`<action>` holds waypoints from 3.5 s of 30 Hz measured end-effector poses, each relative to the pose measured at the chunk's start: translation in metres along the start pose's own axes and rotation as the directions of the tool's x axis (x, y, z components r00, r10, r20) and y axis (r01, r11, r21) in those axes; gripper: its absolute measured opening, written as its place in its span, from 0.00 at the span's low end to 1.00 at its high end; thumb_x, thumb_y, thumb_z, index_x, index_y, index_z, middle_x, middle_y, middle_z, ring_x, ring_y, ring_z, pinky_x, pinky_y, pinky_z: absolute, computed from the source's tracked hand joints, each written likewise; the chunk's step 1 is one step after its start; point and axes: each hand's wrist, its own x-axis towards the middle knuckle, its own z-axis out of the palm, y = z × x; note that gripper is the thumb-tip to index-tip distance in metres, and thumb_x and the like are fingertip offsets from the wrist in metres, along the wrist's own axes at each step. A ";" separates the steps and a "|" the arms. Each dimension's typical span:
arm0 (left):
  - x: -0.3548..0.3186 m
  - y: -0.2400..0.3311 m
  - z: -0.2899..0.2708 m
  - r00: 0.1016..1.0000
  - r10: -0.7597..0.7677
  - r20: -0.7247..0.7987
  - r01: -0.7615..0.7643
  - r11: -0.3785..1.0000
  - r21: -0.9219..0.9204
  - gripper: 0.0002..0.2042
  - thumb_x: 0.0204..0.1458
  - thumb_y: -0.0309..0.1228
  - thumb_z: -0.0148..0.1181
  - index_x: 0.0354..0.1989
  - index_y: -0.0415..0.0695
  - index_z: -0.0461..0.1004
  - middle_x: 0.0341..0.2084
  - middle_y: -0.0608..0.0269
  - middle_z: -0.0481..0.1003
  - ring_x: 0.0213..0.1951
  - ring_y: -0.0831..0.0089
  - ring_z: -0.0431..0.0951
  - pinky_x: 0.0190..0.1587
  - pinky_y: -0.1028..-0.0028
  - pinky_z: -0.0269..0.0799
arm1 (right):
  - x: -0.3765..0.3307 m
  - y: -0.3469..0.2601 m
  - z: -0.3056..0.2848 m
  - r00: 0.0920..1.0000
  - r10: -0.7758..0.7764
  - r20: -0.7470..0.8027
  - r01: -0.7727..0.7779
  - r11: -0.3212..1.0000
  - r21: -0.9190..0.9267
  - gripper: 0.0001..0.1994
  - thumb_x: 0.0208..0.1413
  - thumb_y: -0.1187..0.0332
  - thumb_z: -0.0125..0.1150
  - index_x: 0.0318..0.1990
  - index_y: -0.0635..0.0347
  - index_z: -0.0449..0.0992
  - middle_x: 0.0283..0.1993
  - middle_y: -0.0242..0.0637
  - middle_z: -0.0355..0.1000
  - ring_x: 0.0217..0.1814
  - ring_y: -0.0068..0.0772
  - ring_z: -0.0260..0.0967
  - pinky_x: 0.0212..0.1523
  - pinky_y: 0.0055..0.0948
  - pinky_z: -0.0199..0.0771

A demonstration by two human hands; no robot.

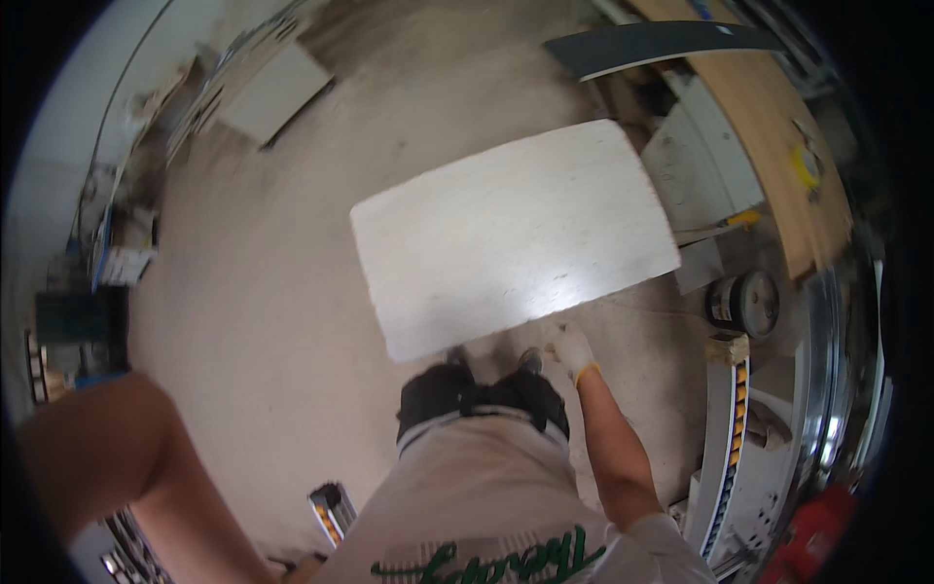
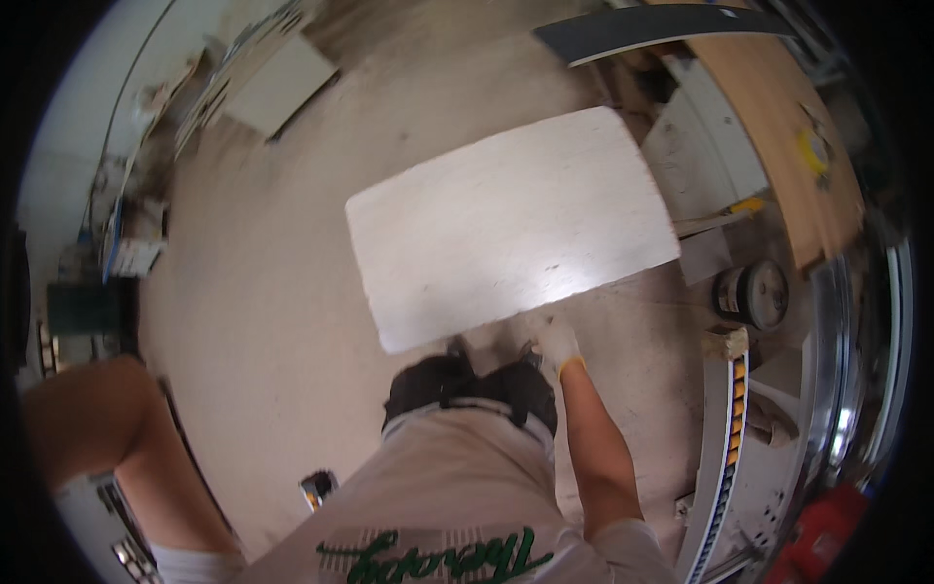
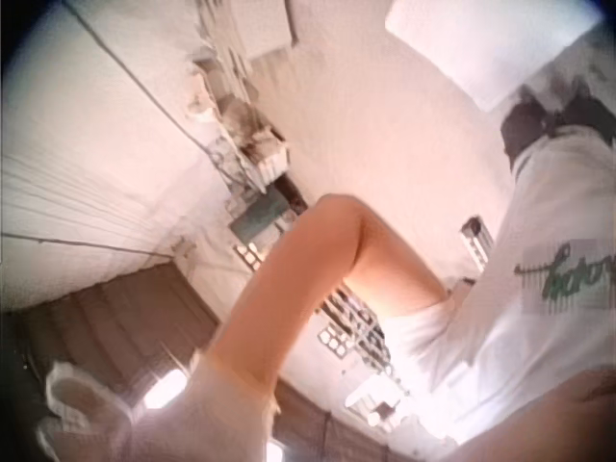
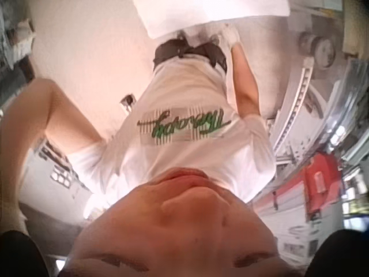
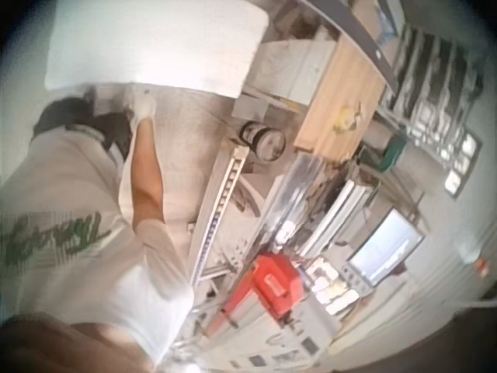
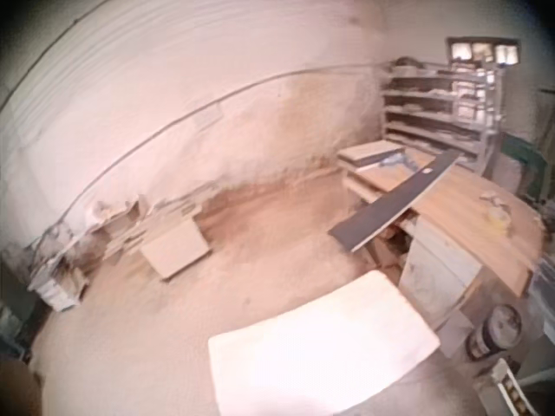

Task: The person repeatedly picks up dark rectangular panels from a stack, carries them to a red panel-processing machine, and places them onto the conveyor rollers. The person also handles a white panel and returns it to the stack. The task involves walking back and forth between the stack and the machine throughout the clip.

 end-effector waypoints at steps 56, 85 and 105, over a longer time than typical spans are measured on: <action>-0.152 -0.720 0.752 0.663 -0.254 0.704 0.615 0.722 -0.318 0.51 0.64 0.74 0.44 0.56 0.24 0.78 0.44 0.43 0.82 0.45 0.56 0.81 0.54 0.60 0.75 | 0.202 -0.242 0.478 0.083 0.944 -0.320 -0.083 0.327 0.942 0.43 0.56 0.30 0.63 0.51 0.71 0.83 0.45 0.67 0.81 0.54 0.68 0.80 0.54 0.54 0.79; -0.031 -0.893 0.736 0.836 0.041 0.547 0.058 0.985 -0.163 0.42 0.64 0.67 0.52 0.40 0.25 0.80 0.34 0.26 0.80 0.43 0.32 0.83 0.48 0.48 0.76 | 0.372 -0.564 0.681 0.119 0.975 0.188 0.358 -0.219 0.908 0.29 0.69 0.50 0.56 0.60 0.72 0.77 0.50 0.67 0.80 0.53 0.67 0.80 0.55 0.53 0.78; 0.242 -0.375 0.805 0.721 0.564 0.402 -0.250 0.753 -0.608 0.42 0.60 0.63 0.59 0.34 0.20 0.79 0.32 0.24 0.79 0.39 0.32 0.81 0.47 0.49 0.74 | 0.244 -0.235 0.464 -0.167 0.932 0.321 0.424 -0.226 0.877 0.36 0.67 0.39 0.55 0.58 0.71 0.79 0.53 0.71 0.78 0.58 0.75 0.75 0.60 0.57 0.74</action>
